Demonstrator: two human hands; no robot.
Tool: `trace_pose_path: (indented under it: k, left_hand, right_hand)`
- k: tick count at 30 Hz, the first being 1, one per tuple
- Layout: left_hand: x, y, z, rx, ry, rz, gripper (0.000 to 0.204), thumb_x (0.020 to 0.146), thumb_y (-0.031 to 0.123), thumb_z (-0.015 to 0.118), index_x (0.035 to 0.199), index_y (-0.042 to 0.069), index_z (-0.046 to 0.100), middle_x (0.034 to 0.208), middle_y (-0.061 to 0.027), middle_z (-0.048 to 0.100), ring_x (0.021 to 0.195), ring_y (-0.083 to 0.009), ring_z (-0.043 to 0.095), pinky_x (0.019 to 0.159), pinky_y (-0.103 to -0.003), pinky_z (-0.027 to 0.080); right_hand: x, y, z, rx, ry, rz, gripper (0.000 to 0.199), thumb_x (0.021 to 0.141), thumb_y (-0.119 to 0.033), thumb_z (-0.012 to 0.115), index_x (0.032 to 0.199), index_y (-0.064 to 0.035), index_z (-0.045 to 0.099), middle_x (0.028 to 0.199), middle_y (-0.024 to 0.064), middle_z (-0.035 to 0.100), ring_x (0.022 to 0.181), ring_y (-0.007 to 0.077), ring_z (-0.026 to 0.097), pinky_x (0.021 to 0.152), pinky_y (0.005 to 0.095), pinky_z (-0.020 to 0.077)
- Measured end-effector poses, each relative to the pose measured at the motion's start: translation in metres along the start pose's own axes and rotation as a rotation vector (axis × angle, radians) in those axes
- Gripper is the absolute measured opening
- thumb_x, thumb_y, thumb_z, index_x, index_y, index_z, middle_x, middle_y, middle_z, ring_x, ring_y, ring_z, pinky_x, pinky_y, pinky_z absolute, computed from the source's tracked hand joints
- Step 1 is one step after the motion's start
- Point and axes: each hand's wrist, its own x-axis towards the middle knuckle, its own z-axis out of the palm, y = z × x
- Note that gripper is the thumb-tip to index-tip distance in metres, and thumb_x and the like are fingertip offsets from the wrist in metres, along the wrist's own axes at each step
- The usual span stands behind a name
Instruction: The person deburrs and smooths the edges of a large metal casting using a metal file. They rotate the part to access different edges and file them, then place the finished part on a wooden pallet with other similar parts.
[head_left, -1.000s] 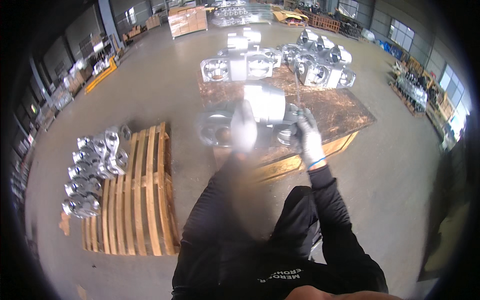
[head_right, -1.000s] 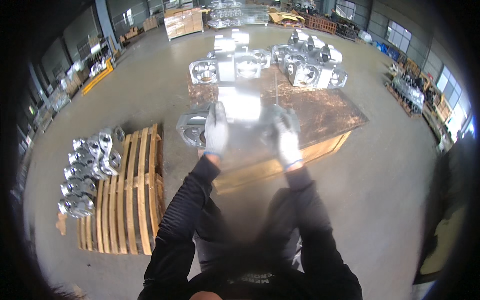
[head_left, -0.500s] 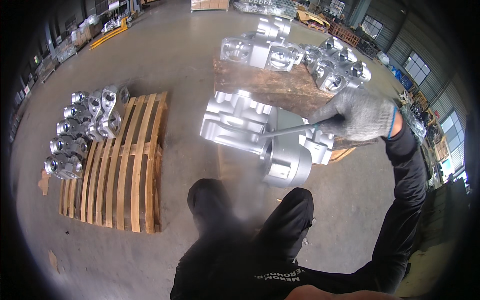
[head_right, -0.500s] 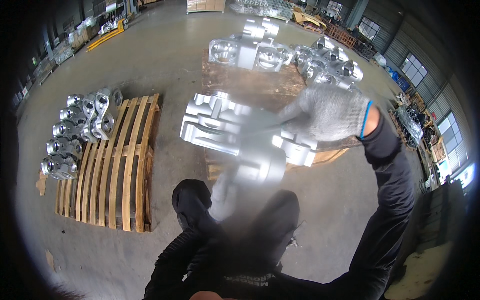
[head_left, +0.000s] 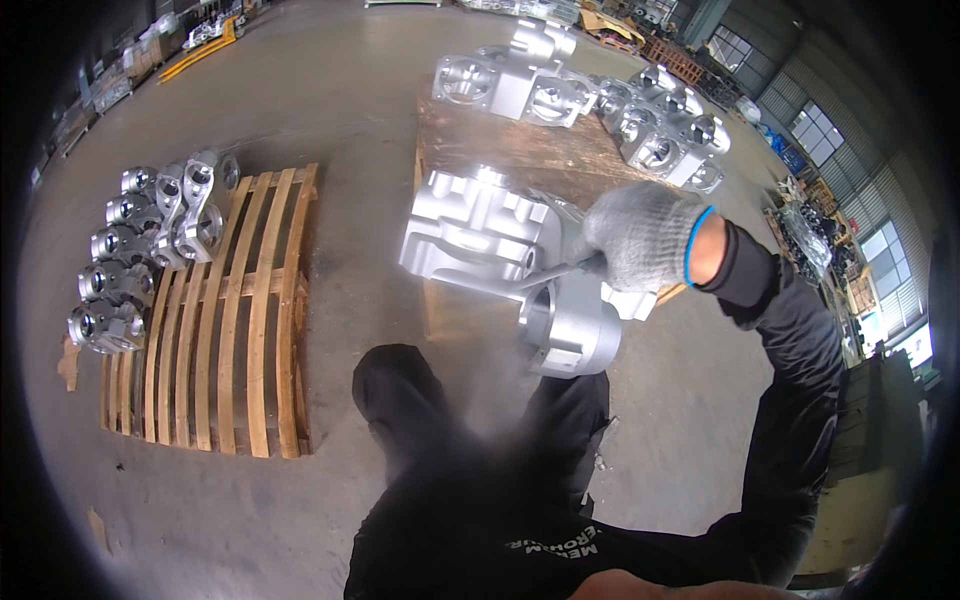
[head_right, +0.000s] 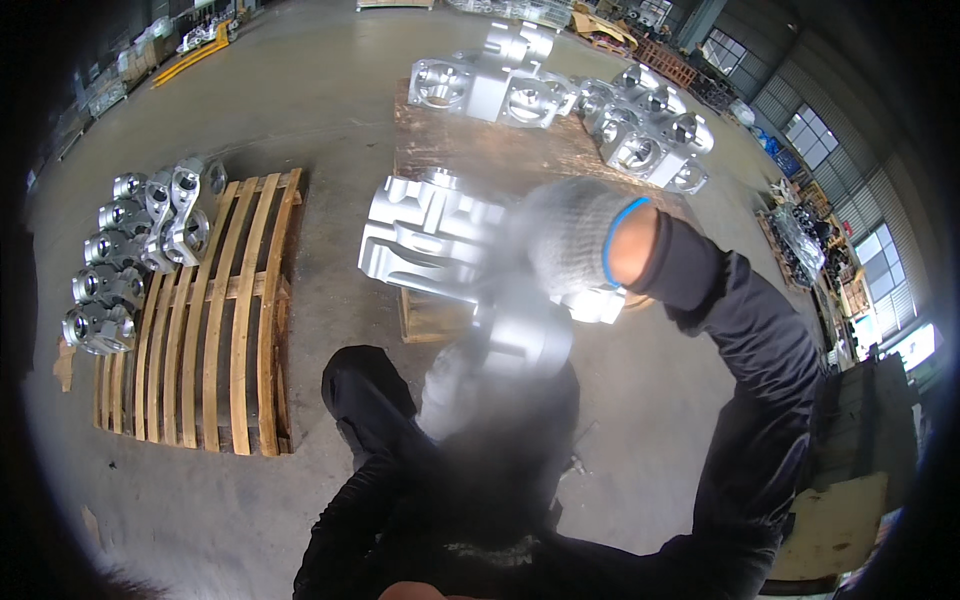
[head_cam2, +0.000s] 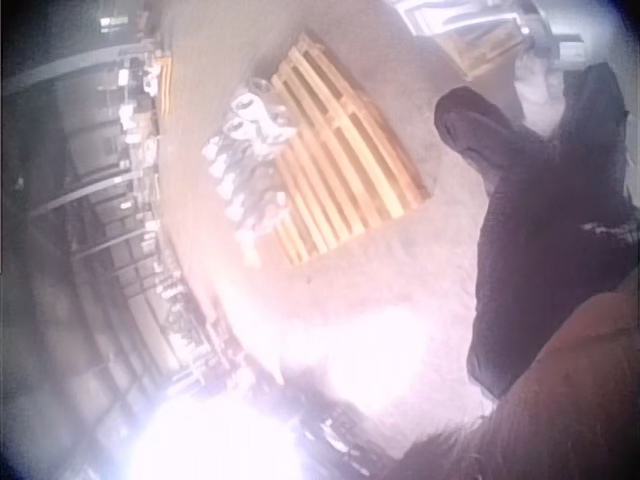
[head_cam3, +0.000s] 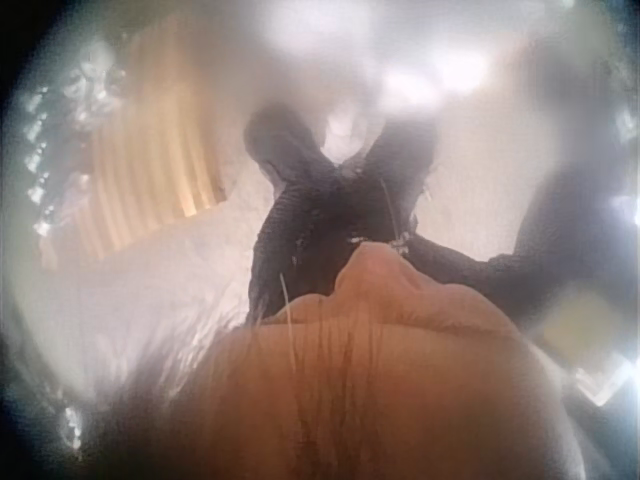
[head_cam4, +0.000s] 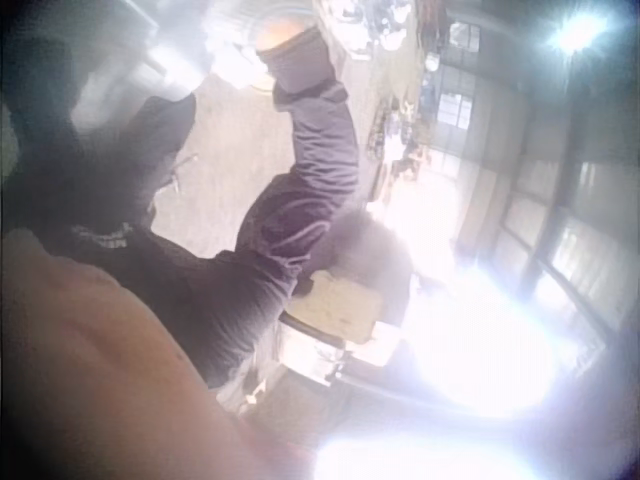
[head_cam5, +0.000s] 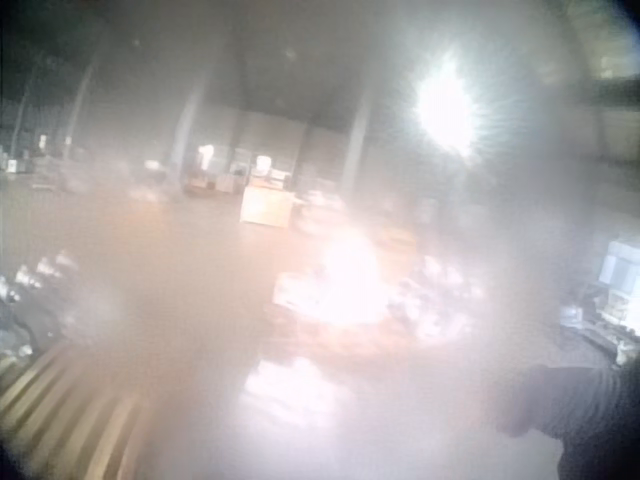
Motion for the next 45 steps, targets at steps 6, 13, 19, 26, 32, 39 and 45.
trace_pose_path:
  k: [6, 13, 19, 26, 32, 39, 45]
  left_hand:
    - [-0.005, 0.004, 0.002, -0.037, 0.022, -0.035, 0.043, 0.082, 0.000, 0.061, 0.126, -0.002, 0.062, 0.122, -0.0252, 0.066, 0.114, -0.0483, 0.063, 0.099, -0.052, 0.052]
    - [-0.004, 0.025, 0.000, -0.094, -0.012, -0.082, 0.044, 0.084, 0.000, 0.060, 0.128, -0.003, 0.060, 0.122, -0.0269, 0.065, 0.115, -0.0501, 0.062, 0.100, -0.053, 0.052]
    - [0.009, 0.043, -0.007, -0.173, -0.052, -0.212, 0.044, 0.086, 0.000, 0.060, 0.130, -0.004, 0.058, 0.122, -0.0282, 0.064, 0.115, -0.0516, 0.061, 0.100, -0.054, 0.051]
    - [0.029, 0.055, -0.016, -0.252, -0.089, -0.343, 0.045, 0.088, 0.000, 0.060, 0.133, -0.005, 0.056, 0.122, -0.0298, 0.063, 0.116, -0.0534, 0.060, 0.101, -0.055, 0.051]
    - [0.044, 0.056, -0.015, -0.125, -0.027, -0.189, 0.046, 0.088, 0.000, 0.064, 0.133, -0.005, 0.056, 0.122, -0.0294, 0.064, 0.113, -0.0524, 0.062, 0.098, -0.054, 0.052]
    - [0.053, 0.055, -0.015, -0.144, -0.035, -0.139, 0.043, 0.091, 0.004, 0.062, 0.133, -0.002, 0.059, 0.125, -0.0282, 0.063, 0.116, -0.0494, 0.061, 0.098, -0.052, 0.052]
    - [0.072, 0.063, -0.011, -0.637, 0.060, -0.359, 0.039, 0.094, 0.004, 0.059, 0.132, -0.003, 0.059, 0.125, -0.0294, 0.063, 0.116, -0.0506, 0.060, 0.099, -0.052, 0.050]
  right_hand:
    - [-0.010, 0.005, 0.009, -0.202, -0.028, 0.168, 0.021, 0.088, -0.018, 0.070, 0.106, -0.0166, 0.082, 0.086, 0.0098, 0.076, 0.079, 0.0291, 0.072, 0.076, 0.0426, 0.0568]
    - [-0.006, 0.013, 0.023, -0.122, -0.048, 0.150, 0.027, 0.087, -0.018, 0.073, 0.112, -0.0127, 0.081, 0.092, 0.0130, 0.077, 0.083, 0.0310, 0.072, 0.077, 0.0421, 0.0557]
    - [-0.001, -0.002, 0.020, 0.077, 0.049, -0.049, 0.019, 0.090, -0.015, 0.072, 0.106, -0.0105, 0.081, 0.084, 0.0144, 0.075, 0.077, 0.0301, 0.071, 0.074, 0.0410, 0.0547]
    - [-0.018, 0.042, 0.040, 0.219, 0.060, -0.035, 0.026, 0.094, -0.017, 0.071, 0.118, -0.0119, 0.078, 0.096, 0.0123, 0.076, 0.082, 0.0265, 0.072, 0.076, 0.0394, 0.0554]
    - [-0.021, 0.011, 0.023, -0.132, -0.267, 0.244, 0.041, 0.095, -0.024, 0.071, 0.133, -0.0060, 0.067, 0.124, 0.0149, 0.068, 0.099, 0.0250, 0.070, 0.084, 0.0394, 0.0588]
    - [-0.040, -0.018, 0.006, -0.145, -0.065, 0.112, 0.035, 0.089, -0.016, 0.078, 0.123, -0.0223, 0.078, 0.091, 0.0091, 0.079, 0.080, 0.0220, 0.074, 0.076, 0.0346, 0.0570]
    - [-0.038, 0.045, 0.047, 0.201, 0.097, -0.115, 0.034, 0.094, -0.015, 0.074, 0.128, -0.0215, 0.077, 0.101, 0.0081, 0.079, 0.086, 0.0204, 0.074, 0.080, 0.0356, 0.0573]
